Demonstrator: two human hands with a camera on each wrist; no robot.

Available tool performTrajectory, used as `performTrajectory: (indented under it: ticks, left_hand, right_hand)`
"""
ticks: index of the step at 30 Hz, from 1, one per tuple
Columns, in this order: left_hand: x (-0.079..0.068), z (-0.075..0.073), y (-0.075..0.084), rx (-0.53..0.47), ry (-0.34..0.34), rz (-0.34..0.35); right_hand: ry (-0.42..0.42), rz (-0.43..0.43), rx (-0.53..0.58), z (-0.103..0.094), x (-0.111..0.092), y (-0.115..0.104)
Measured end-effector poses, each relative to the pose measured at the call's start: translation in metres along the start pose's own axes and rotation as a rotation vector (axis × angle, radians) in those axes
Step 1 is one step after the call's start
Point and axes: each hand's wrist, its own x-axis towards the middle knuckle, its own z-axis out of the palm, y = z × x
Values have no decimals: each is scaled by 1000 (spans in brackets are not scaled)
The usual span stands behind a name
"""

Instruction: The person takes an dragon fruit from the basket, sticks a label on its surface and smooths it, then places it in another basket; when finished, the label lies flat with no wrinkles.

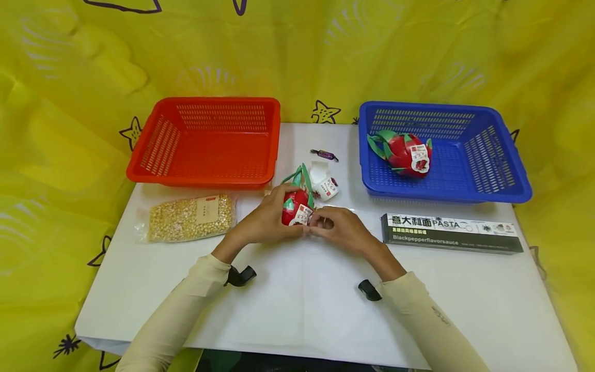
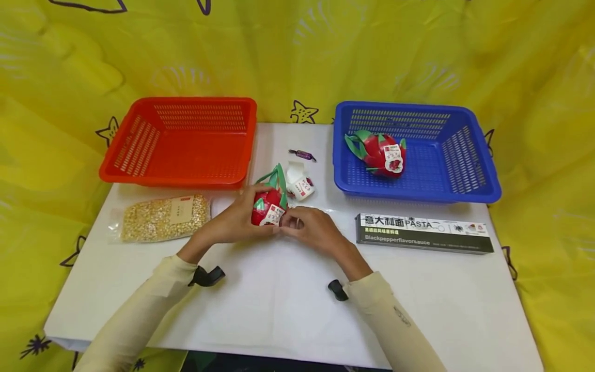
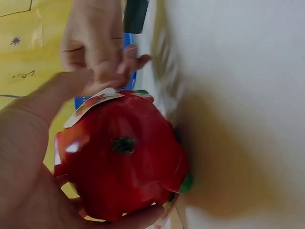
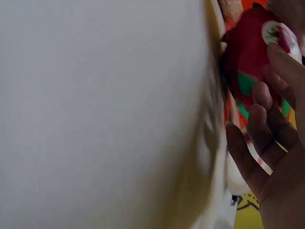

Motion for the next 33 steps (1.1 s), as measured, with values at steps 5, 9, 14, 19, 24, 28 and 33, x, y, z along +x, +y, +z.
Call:
performTrajectory:
  ticks: [5,9,14,19,24,28,33]
  left_hand:
    - [1,-2,0,47,-31,69]
    - [1,-6,1,28,-79,81]
    - [-1,-8,0,24,-110,41]
    - [-1,-9,1,21,-117,11]
    - [0,-8,1,2,-109,11]
    - [2,-3,2,-12,-41,-5]
    - [6,6,8,4,119,-75]
  right_hand:
    - [-18,25,69,-9,4,3]
    - [-46,53,58,-11,11,9]
    - [-52,59,-76,-15,17,15]
    - [-64,39,-27,-21,15,12]
    - [-85,-14,245,-19,15,1]
    - [-97,-1,279,-17,16,-4]
    - [-85,18,236,-16,15,-1]
